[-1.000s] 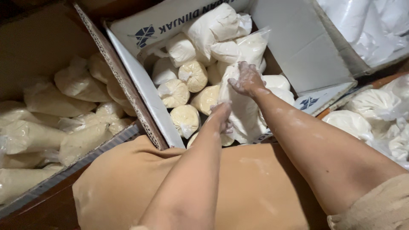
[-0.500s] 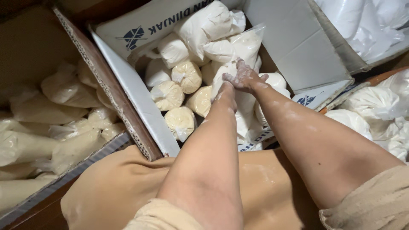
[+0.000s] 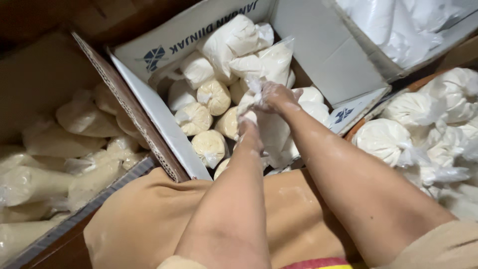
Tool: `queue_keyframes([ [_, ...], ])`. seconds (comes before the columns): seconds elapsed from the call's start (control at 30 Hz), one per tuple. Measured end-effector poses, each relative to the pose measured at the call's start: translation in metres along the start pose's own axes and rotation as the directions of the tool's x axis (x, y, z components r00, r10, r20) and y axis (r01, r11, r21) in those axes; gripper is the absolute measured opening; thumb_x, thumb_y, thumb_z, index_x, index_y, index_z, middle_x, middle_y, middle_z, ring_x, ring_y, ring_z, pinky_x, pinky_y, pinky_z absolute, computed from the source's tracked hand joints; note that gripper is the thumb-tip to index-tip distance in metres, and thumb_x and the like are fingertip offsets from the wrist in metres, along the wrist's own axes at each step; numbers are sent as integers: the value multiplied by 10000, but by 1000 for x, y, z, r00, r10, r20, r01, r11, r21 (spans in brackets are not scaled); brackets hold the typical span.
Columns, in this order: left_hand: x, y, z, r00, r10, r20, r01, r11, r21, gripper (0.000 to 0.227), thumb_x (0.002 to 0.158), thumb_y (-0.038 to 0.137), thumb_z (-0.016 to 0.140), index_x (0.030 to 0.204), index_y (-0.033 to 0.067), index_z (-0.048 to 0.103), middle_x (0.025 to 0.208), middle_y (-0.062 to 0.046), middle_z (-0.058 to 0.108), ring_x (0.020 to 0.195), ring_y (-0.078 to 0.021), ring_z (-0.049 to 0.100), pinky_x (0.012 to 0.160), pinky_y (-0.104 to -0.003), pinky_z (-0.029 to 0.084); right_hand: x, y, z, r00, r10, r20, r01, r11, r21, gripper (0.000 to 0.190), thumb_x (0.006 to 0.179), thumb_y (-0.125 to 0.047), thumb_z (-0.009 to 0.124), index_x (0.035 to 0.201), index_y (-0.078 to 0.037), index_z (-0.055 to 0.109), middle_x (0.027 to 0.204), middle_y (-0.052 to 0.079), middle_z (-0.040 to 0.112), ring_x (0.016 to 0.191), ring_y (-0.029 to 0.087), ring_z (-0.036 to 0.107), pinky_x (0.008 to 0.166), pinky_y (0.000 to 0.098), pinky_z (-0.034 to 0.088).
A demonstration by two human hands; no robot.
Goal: The person repeatedly picks up white plastic-wrapped food items from a large woven basket and places them into open cardboard boxes. The hands transfer the items one by one, arranging them inside the boxes. The process continues throughout the clip with no other tools or objects handled.
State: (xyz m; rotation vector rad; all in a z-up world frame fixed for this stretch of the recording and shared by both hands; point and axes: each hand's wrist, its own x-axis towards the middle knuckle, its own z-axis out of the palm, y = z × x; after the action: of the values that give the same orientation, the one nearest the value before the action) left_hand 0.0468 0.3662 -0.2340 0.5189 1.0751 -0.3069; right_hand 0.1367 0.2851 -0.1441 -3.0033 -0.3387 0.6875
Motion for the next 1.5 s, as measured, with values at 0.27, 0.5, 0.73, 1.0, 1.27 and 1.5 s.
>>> queue_keyframes([
  [0.27, -67, 17, -14, 998, -59, 25, 62, 993, -101, 617, 897, 645, 408, 1291, 246, 665, 1280, -76, 678, 1109, -315, 629, 909, -545, 532, -33, 11, 7, 954, -207, -216, 232, 968, 99, 613, 787, -531, 690, 1132, -24, 669, 1149, 236, 682, 1077, 397, 656, 915, 461, 538],
  [0.5, -144, 36, -16, 994, -58, 95, 78, 970, -231, 647, 895, 683, 370, 1303, 277, 665, 1318, -56, 674, 1169, -325, 634, 948, -562, 533, -124, -35, -83, 953, -45, -300, 167, 902, 397, 503, 820, -436, 731, 1132, -41, 707, 1136, 222, 705, 1064, 369, 679, 930, 448, 535],
  [0.73, -240, 81, 4, 936, 102, 337, 60, 897, -438, 679, 892, 722, 332, 1314, 308, 666, 1357, -37, 670, 1228, -335, 640, 988, -578, 533, -199, -83, -166, 926, 46, -374, 258, 646, 718, 349, 795, -252, 767, 1085, -64, 724, 971, 104, 757, 906, 205, 689, 806, 360, 550],
  [1.0, -327, 154, 23, 673, 468, 572, -137, 840, -526, 811, 858, 790, 410, 1420, 220, 540, 1399, -119, 571, 1242, -357, 570, 988, -594, 505, -214, -115, -220, 784, -175, -595, 618, 147, 772, 244, 882, -127, 701, 1109, -41, 717, 996, 48, 728, 881, 139, 659, 739, 284, 561],
  [1.27, -376, 296, 93, 496, 748, 441, -524, 663, -535, 676, 879, 675, 447, 1348, 195, 536, 1303, -102, 586, 1150, -335, 594, 921, -560, 527, -153, -200, -331, 533, -430, -729, 699, -262, 666, 419, 966, -30, 637, 1352, -91, 486, 1301, 16, 603, 1182, 119, 610, 997, 284, 538],
  [1.5, -371, 330, 112, 430, 812, 395, -557, 583, -591, 551, 926, 564, 457, 1248, 130, 567, 1167, -114, 625, 1011, -317, 631, 827, -512, 545, -154, -227, -315, 478, -395, -784, 832, -82, 549, 393, 992, -65, 626, 1378, -27, 564, 1292, 119, 687, 1190, 175, 651, 1041, 312, 546],
])
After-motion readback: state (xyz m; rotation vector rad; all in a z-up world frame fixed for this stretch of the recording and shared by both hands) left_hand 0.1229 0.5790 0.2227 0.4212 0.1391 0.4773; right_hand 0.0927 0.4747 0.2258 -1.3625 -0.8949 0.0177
